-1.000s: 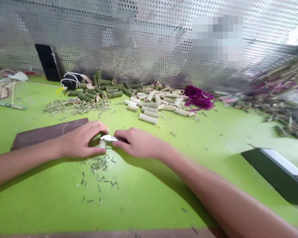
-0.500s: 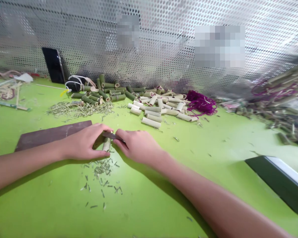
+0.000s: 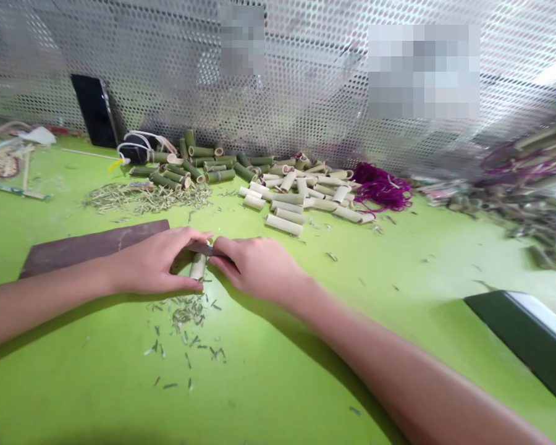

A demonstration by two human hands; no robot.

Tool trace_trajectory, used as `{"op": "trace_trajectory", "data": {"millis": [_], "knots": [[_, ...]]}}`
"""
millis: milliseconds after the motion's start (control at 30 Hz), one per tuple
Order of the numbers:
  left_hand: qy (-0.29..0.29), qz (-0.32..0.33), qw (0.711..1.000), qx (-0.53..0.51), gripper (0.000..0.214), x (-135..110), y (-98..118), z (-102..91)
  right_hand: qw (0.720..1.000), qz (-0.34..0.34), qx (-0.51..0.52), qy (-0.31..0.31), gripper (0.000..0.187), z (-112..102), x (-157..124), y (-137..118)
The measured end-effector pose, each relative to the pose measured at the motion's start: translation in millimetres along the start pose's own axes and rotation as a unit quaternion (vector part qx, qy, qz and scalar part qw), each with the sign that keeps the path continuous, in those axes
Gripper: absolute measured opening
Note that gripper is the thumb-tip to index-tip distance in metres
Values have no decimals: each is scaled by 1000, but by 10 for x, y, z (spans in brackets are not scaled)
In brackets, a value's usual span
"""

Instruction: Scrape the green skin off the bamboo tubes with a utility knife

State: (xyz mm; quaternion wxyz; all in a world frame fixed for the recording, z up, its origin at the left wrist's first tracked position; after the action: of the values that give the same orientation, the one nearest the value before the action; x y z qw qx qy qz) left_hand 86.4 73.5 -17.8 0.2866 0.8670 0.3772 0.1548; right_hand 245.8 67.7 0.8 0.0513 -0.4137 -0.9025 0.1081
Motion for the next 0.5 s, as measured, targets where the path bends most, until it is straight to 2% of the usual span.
{"op": "trace_trajectory", "data": {"millis": [200,500], "knots": [[-4,22,1000,7,69,9,-2,7,999,-33,25,-5,30,12,6,50],[3,38,999,24,60,-5,34,13,999,-10,36,-23,25,25,-12,-27]]}}
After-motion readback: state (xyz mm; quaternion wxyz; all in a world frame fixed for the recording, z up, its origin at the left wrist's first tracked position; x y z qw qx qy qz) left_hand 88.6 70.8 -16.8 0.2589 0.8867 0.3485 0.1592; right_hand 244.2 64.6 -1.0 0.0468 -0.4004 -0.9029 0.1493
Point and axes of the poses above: each hand's wrist, its own x-axis towards the middle knuckle, its own z-axis out of the palm, y = z × x, the point moved 6 cm from there along x, towards the middle knuckle, and after that the axes turned 3 degrees about -z, right-handed, at the moved point
